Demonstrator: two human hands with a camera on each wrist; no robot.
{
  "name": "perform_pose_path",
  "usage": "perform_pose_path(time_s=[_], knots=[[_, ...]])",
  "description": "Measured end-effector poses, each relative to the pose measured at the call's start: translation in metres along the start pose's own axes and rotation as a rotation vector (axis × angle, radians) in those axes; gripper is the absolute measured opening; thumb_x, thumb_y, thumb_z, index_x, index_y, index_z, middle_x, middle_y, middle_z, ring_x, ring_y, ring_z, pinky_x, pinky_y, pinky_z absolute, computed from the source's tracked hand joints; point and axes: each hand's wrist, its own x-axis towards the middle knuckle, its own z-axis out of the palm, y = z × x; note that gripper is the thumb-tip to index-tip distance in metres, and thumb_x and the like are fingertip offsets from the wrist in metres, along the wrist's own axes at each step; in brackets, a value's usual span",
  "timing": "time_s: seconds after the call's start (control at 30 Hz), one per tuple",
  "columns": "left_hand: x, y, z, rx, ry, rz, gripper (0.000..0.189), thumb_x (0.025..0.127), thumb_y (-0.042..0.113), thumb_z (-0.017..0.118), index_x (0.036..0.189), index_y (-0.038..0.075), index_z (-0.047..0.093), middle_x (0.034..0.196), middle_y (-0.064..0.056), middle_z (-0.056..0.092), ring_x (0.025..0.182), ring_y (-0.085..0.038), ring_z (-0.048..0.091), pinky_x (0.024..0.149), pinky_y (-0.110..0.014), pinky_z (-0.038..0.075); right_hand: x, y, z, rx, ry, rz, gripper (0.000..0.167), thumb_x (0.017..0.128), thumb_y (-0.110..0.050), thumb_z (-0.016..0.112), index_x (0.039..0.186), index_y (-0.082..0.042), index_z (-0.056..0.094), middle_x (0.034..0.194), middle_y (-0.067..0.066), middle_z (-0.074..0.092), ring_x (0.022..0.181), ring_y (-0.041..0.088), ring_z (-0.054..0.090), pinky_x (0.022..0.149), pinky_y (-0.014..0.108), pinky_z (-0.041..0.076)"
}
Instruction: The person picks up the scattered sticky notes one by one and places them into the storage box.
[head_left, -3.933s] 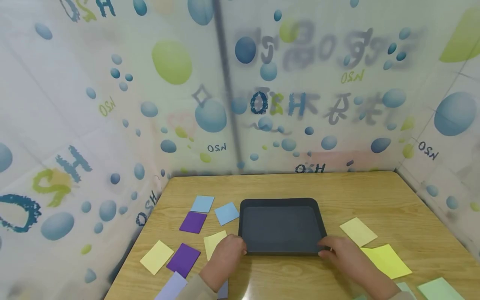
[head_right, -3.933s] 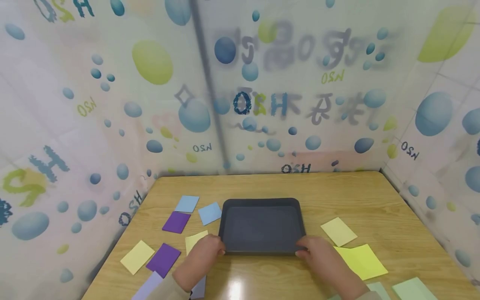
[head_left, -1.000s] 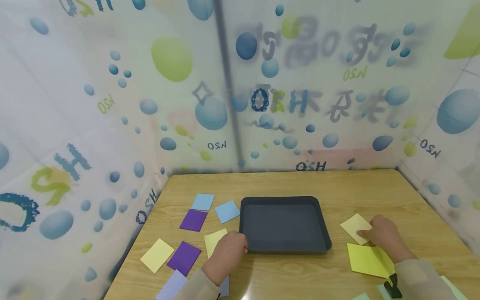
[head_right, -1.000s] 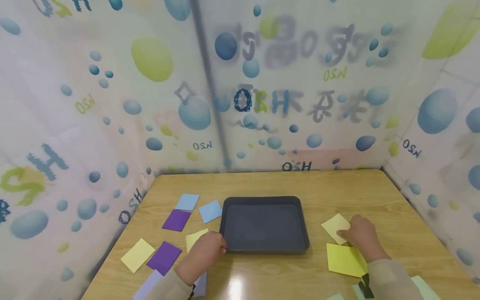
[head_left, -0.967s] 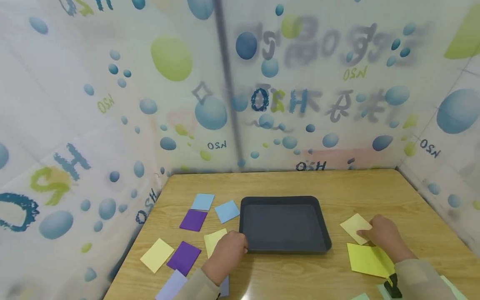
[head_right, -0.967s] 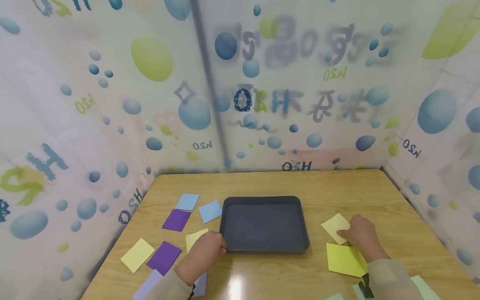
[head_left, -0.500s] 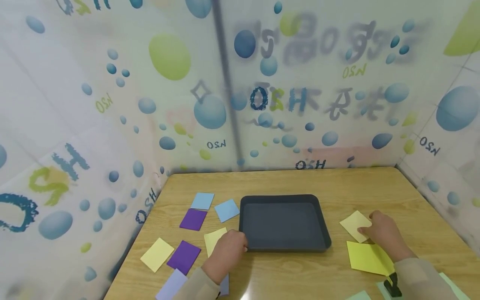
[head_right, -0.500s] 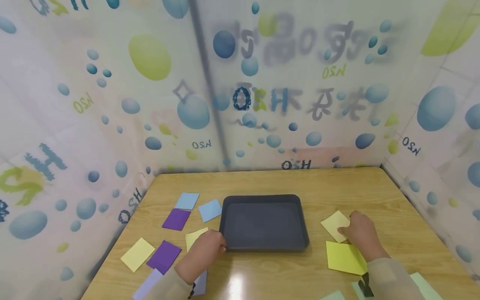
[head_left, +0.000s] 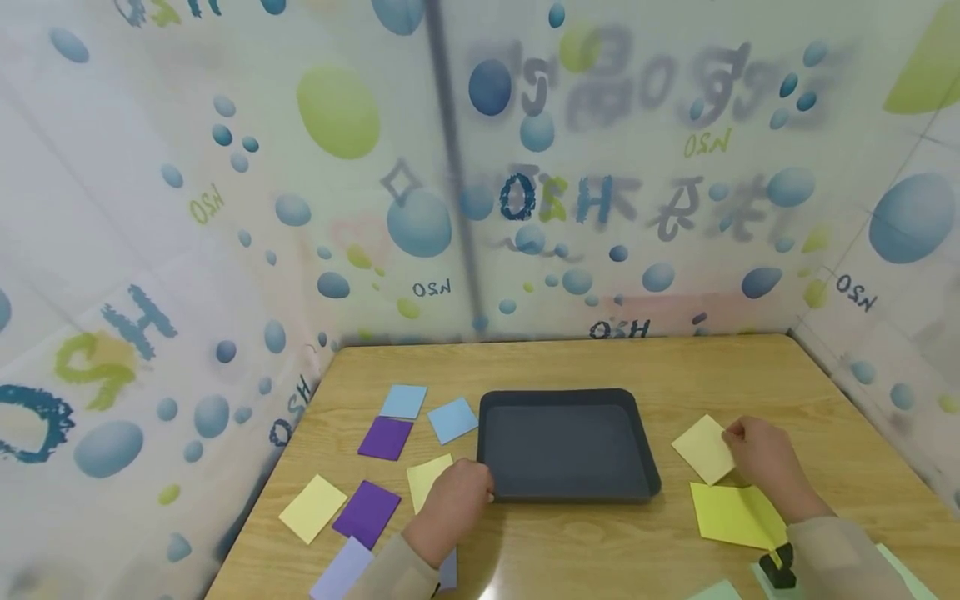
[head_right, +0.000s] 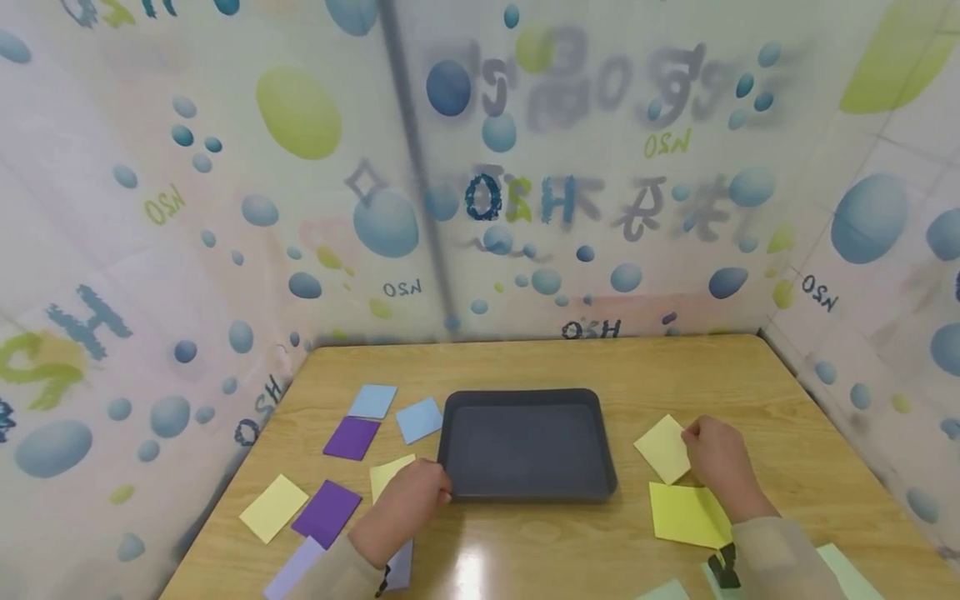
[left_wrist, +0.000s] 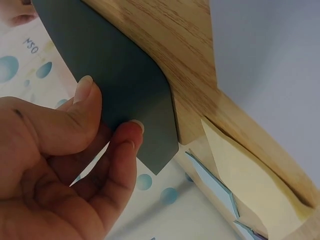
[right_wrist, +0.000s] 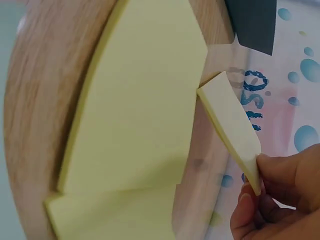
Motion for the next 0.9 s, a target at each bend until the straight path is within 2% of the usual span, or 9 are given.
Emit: perform_pose_path(time_s=[0.17, 0.4, 0.63, 0.9], knots=[[0.000, 0.000, 0.000, 0.006, 0.006, 0.000, 0.005, 0.080, 0.010, 0.082, 0.076, 0.012, 0.079, 0.077, 0.000, 0.075, 0.071, -0.016, 0.070, 0.062, -0.026, 0.056, -0.001, -0.007, -0.002, 0.028, -0.002, -0.005, 0.029, 0.103, -0.008, 0.049, 0.106, 0.019, 0.060, 0.093, 0.029, 0.065, 0.080, 0.033, 0.061, 0.067, 0.045, 0.052], [0.000, 0.000, 0.000, -0.005, -0.011, -0.018, 0.006, 0.080, 0.012, 0.082, 0.076, 0.011, 0.079, 0.077, 0.000, 0.074, 0.072, -0.015, 0.069, 0.062, -0.026, 0.056, -0.001, -0.017, -0.006, 0.011, 0.014, -0.078, 0.025, 0.101, -0.008, 0.054, 0.104, 0.015, 0.064, 0.092, 0.026, 0.067, 0.081, 0.035, 0.064, 0.069, 0.050, 0.053], [0.000, 0.001, -0.001, 0.003, -0.018, -0.017, 0.004, 0.081, 0.011, 0.082, 0.078, 0.013, 0.080, 0.078, 0.000, 0.075, 0.072, -0.015, 0.069, 0.063, -0.025, 0.056, 0.000, -0.034, -0.010, 0.003, 0.036, -0.132, 0.021, 0.101, -0.007, 0.056, 0.101, 0.012, 0.065, 0.086, 0.018, 0.067, 0.075, 0.024, 0.060, 0.066, 0.044, 0.052], [0.000, 0.000, 0.000, -0.007, -0.010, -0.012, 0.004, 0.081, 0.011, 0.082, 0.078, 0.012, 0.080, 0.079, 0.000, 0.076, 0.072, -0.015, 0.070, 0.062, -0.025, 0.056, 0.004, -0.053, -0.017, 0.001, 0.033, -0.165, 0.018, 0.101, -0.007, 0.057, 0.098, 0.009, 0.067, 0.082, 0.014, 0.066, 0.069, 0.019, 0.054, 0.062, 0.037, 0.046]])
